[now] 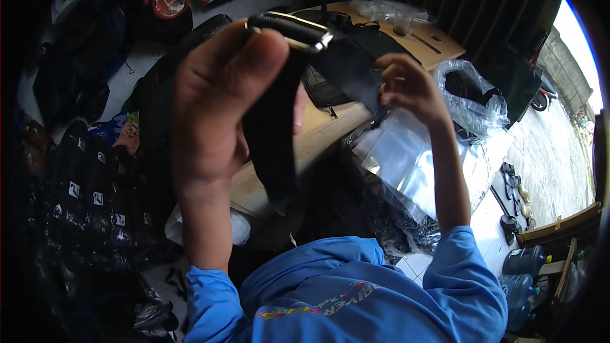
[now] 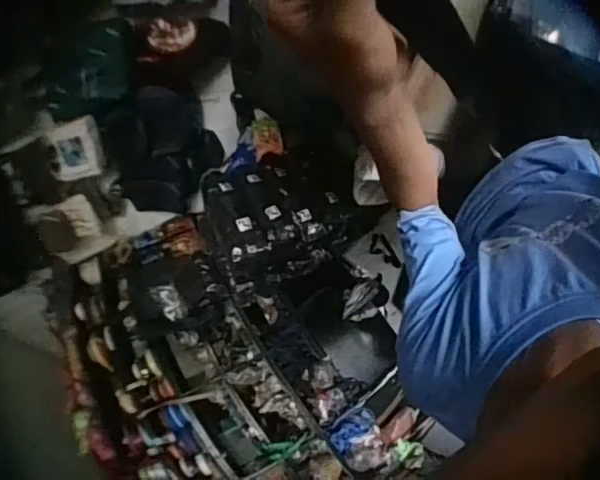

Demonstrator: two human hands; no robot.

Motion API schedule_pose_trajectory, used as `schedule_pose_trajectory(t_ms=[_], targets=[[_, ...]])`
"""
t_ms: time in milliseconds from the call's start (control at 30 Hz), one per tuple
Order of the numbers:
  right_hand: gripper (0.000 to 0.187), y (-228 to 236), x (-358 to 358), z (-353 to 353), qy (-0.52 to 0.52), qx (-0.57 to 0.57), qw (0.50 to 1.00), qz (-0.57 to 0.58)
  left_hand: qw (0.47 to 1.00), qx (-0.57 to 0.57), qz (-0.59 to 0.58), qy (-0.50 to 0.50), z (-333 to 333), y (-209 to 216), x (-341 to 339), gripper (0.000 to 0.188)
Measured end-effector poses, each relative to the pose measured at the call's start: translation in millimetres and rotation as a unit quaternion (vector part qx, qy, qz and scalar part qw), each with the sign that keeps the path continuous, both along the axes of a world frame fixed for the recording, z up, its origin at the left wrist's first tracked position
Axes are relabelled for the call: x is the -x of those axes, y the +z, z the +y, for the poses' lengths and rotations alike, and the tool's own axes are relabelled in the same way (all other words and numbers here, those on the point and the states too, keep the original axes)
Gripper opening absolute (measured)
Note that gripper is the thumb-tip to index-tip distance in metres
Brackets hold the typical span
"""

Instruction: The person removes bags from a sack and stacks them on a table, places a strap inside one of the bags, and slides the bag into a clear plastic sleeve.

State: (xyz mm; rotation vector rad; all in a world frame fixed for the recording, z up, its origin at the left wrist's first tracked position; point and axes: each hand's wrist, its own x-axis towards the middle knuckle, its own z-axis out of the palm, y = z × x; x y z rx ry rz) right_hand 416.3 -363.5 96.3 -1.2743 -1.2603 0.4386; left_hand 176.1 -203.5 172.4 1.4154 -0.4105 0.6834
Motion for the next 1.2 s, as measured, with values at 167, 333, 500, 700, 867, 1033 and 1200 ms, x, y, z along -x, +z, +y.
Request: schedule_pose_trajectory(t_ms=[167,333,500,700,867,1033,1200], targets=[[0.032,-30,29,10,-0.032,0.048,0.994,-0.089,0.996,0.000,0.064,0.054,1,4,-6,0.029],[0.045,-1,92,53,0.128,-0.201,0.966,0.103,0.993,-0.030,0.115,0.019,6,-3,-12,0.023],[0.047,21,115,76,0.097,-0.175,0.976,0.088,0.968,-0.166,0.112,0.148,22,-6,-4,0.022],[0.036,43,123,81,0.016,-0.138,0.990,-0.008,0.943,-0.183,0.114,0.254,31,-20,12,0.017],[0.036,52,112,86,-0.057,-0.172,0.978,-0.106,0.973,-0.094,0.089,0.194,29,-28,9,0.017],[0.034,58,99,90,-0.009,-0.216,0.975,0.058,0.986,-0.054,0.063,0.146,16,-53,-6,0.017],[0.032,67,97,83,-0.049,-0.217,0.975,0.022,0.988,0.016,0.076,0.130,11,-71,-17,0.017]])
